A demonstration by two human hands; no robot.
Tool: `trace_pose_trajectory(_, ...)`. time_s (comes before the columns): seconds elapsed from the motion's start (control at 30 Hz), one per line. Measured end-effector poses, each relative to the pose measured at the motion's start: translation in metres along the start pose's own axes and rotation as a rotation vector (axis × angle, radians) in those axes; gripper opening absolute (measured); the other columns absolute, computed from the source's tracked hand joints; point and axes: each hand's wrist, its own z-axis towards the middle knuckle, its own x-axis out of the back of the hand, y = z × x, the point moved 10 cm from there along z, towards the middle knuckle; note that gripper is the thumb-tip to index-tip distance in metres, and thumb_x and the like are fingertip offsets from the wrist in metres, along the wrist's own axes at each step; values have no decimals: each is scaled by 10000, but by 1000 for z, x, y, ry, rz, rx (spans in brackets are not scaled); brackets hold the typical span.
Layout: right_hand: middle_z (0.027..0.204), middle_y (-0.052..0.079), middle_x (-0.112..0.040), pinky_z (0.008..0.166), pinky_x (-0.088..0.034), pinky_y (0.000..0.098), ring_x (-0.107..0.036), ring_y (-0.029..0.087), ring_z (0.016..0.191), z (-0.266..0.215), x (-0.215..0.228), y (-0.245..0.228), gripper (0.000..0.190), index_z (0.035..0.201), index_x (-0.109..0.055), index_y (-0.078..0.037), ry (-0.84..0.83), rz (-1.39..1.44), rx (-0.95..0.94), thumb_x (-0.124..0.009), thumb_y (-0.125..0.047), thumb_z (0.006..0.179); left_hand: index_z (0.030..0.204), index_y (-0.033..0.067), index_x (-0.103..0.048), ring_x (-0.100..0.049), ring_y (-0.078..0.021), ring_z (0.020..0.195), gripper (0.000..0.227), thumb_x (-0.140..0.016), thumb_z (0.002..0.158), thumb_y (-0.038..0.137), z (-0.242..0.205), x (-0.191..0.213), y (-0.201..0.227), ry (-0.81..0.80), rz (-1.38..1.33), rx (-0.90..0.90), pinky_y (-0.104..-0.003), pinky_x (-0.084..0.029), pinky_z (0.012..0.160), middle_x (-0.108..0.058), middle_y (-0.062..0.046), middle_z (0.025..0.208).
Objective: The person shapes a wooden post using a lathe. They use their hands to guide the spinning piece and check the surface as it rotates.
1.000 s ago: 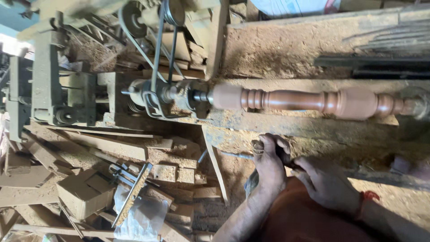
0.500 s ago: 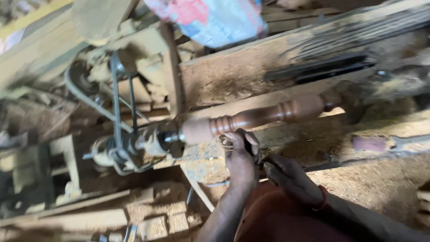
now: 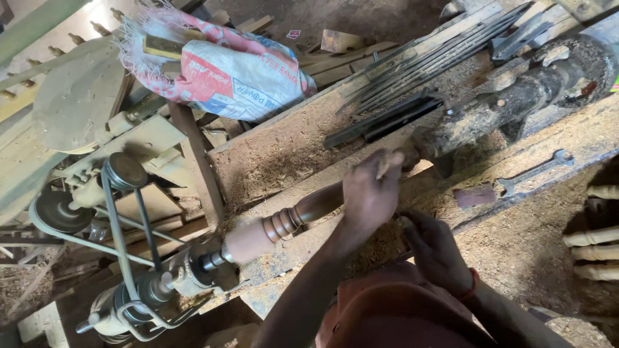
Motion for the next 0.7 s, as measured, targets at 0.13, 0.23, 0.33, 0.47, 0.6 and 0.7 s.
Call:
trace_pose_trajectory(0.13, 625, 18, -556, 450, -408, 316, -510, 114, 510, 14, 29, -11, 253, 1248, -572, -50, 78, -45, 175, -503, -158, 1030, 1078, 14, -743, -461, -81, 306, 209, -565, 1028, 110, 32, -34, 15, -110, 72, -145, -273, -310, 223, -770, -163, 845)
trace_pose_trajectory(0.23, 594, 21, -570, 428, -423, 321, -565, 108, 467, 28, 46, -14, 273, 1292, -514, -66, 141, -90, 222, -494, -145, 1031, 1164, 2, -707, -512, -85, 342, 240, -585, 998, 125, 55, -64, -3, -286, 291, -26, -285, -336, 241, -743, -166, 727)
trace_pose_trajectory(0.33, 614, 46, -594, 440, -431, 332, -595, 127, 475, 43, 54, -14, 270, 1308, -527, -71, 187, -159, 270, -522, -118, 1042, 1173, -8, -651, -603, -89, 389, 271, -582, 997, 185, 72, -90, -26, -480, 334, 107, -269, -433, 304, -721, -183, 814)
trace_pose_trajectory(0.47, 692, 84, -639, 490, -459, 344, -627, 165, 543, 62, 58, -6, 324, 1370, -599, -85, 229, -251, 331, -547, -101, 1050, 1192, 11, -628, -638, -141, 468, 291, -519, 1017, 216, 86, -117, -50, -616, 517, 171, -300, -511, 343, -734, -154, 792)
trace_pose_trajectory(0.6, 734, 135, -717, 517, -505, 386, -683, 224, 549, 83, 59, 19, 388, 1416, -639, -135, 202, -367, 205, -539, -135, 1040, 1204, 24, -623, -667, -167, 495, 286, -479, 1009, 175, 92, -132, -70, -667, 560, 208, -339, -549, 404, -743, -131, 759)
trace_pose_trajectory(0.7, 1069, 216, -741, 633, -561, 411, -747, 304, 806, 78, 55, 1, 353, 1418, -619, -87, 260, -379, 465, -556, -150, 1076, 1182, 21, -650, -712, -196, 606, 276, -476, 1038, 179, 95, -136, -77, -674, 615, 172, -376, -585, 511, -756, -125, 817)
